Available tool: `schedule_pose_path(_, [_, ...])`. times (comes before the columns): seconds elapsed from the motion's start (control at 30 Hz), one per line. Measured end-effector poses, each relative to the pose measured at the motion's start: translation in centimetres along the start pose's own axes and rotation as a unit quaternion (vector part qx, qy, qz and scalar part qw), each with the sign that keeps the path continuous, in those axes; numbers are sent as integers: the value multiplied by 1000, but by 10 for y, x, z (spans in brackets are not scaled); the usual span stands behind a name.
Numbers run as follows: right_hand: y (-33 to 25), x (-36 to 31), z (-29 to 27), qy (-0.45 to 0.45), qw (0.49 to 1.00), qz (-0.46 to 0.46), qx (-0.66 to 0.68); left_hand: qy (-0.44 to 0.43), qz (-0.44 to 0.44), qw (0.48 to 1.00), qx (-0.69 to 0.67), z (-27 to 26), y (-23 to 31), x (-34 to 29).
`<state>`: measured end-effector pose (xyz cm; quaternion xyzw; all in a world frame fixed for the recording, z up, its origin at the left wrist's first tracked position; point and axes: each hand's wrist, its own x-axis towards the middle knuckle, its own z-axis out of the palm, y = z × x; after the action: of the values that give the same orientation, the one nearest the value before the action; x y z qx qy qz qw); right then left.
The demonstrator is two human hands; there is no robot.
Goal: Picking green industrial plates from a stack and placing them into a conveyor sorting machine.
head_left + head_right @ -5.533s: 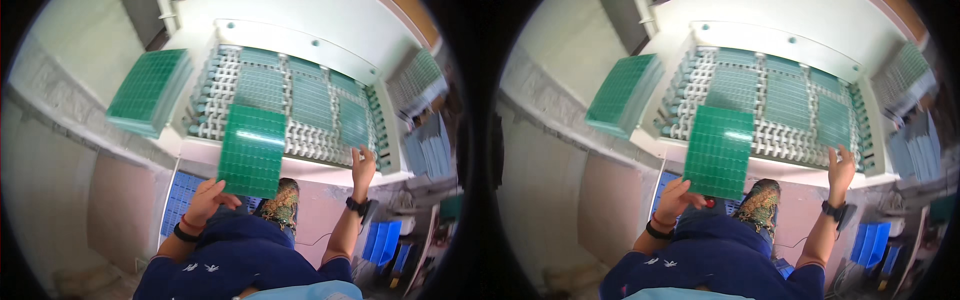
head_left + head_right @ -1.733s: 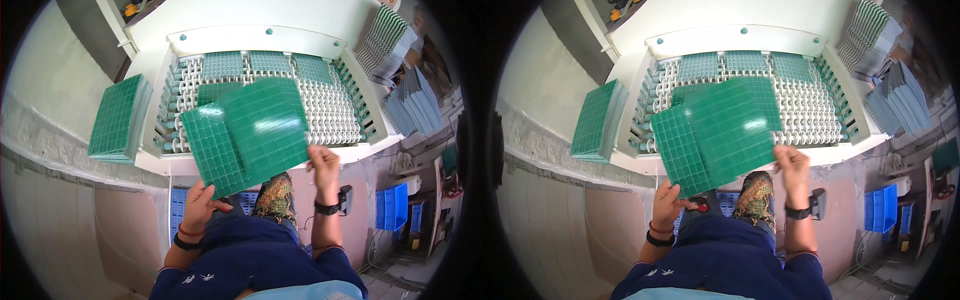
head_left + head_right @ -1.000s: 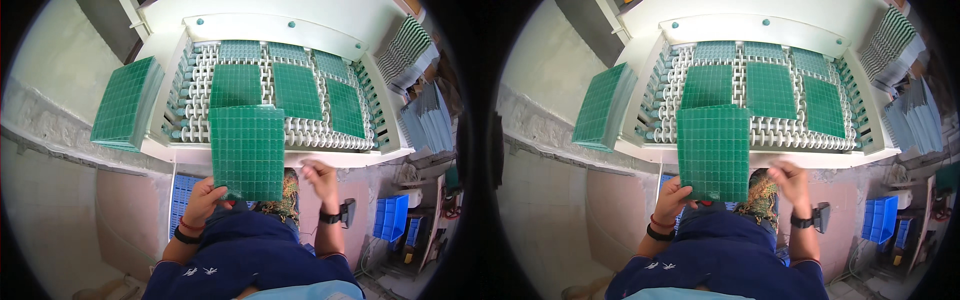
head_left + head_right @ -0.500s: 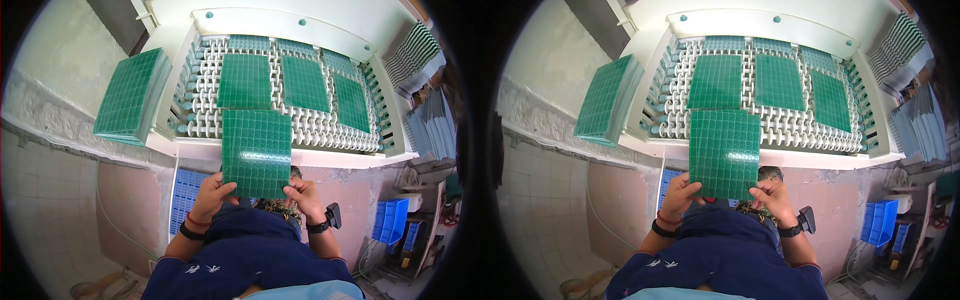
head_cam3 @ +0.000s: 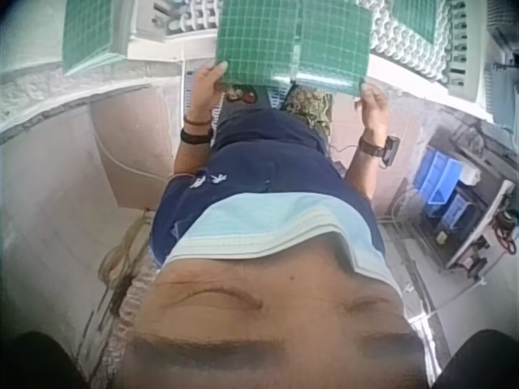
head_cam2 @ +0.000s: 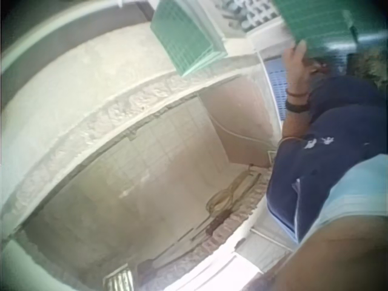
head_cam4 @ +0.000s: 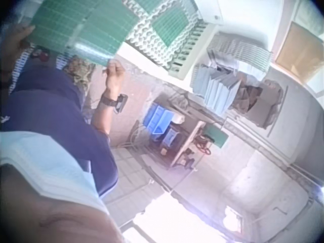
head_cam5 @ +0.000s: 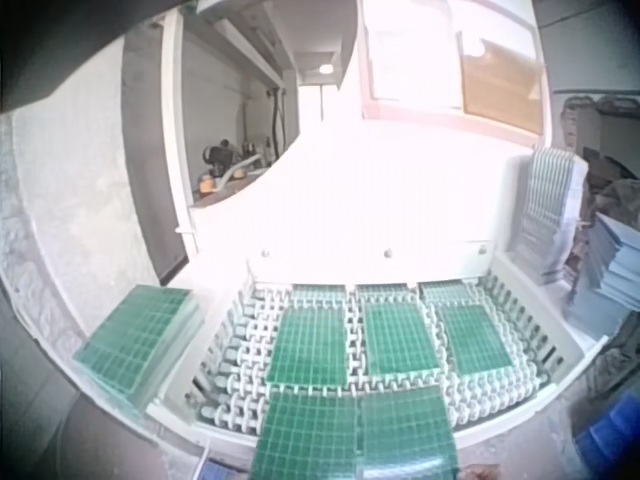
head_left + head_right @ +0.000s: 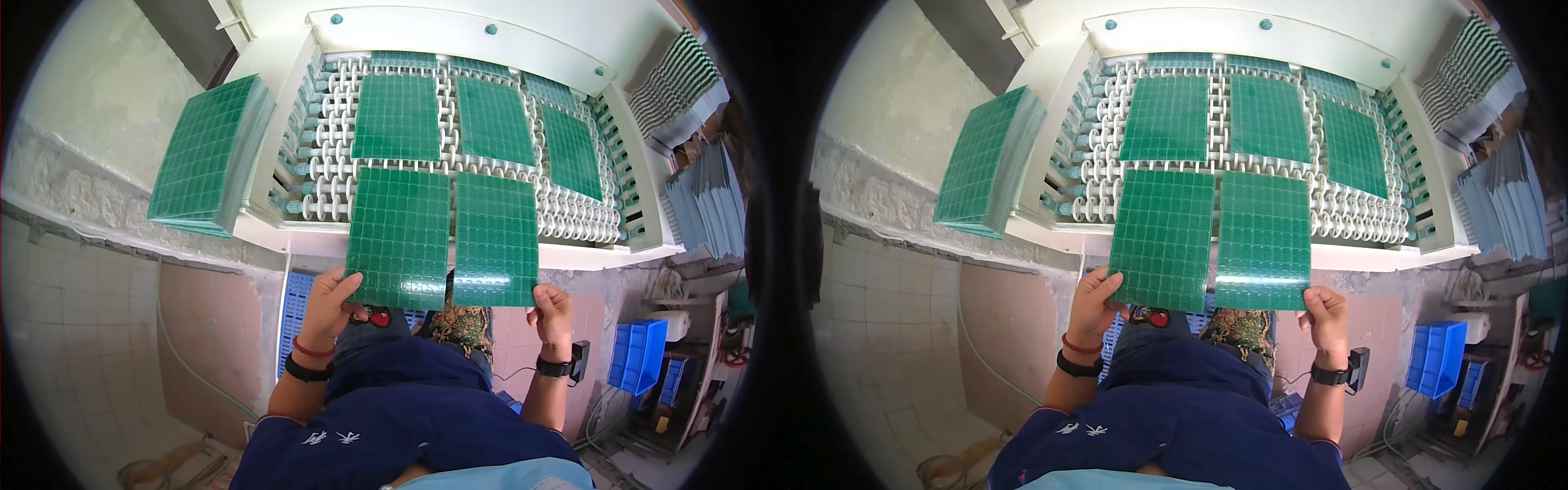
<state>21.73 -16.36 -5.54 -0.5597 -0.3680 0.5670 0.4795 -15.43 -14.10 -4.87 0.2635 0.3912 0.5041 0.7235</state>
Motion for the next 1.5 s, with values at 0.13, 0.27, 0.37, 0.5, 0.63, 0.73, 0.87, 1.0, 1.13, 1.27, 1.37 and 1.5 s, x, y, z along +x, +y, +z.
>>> schedule_pose_path(0.13, [0, 6, -9, 14, 1000, -10, 10, 11, 12, 1000, 18, -5, 1, 7])
schedule_pose_path(0.27, [0, 17, -7, 4, 1000, -14, 28, 9, 19, 1000, 12, -2, 3, 15])
schedule_pose_path(0.37, [-1, 25, -5, -6, 998, -8, 62, 26, 13, 1000, 6, -1, 3, 19])
schedule_pose_path(0.5, [0, 28, -4, -3, 997, -12, 75, 9, 25, 1000, -16, 1, 1, 22])
schedule_pose_path(0.63, [0, 26, -5, 19, 997, -18, 70, -6, 18, 999, -28, 5, 0, 24])
schedule_pose_path(0.73, [-2, 27, -7, 44, 997, -29, 55, 1, 31, 999, -24, -2, 2, 20])
schedule_pose_path(0.87, [-10, 27, -7, 140, 984, -86, -69, 97, 81, 992, 10, -17, 23, -3])
schedule_pose_path(1.0, [-37, 4, 9, 169, 958, -201, -120, 337, 415, 817, 214, -35, 68, -33])
schedule_pose_path(1.13, [-64, -8, 75, 45, 951, -261, -158, 445, 571, 539, 430, -42, 143, -50])
schedule_pose_path(1.27, [-86, -2, 168, -108, 934, -280, -194, 469, 395, 466, 637, -60, 188, -50])
schedule_pose_path(1.37, [-99, 10, 232, -183, 901, -346, -184, 477, 410, 434, 645, -60, 188, -44])
schedule_pose_path(1.5, [-113, 38, 302, -233, 889, -345, -188, 461, 416, 398, 675, -52, 181, -52])
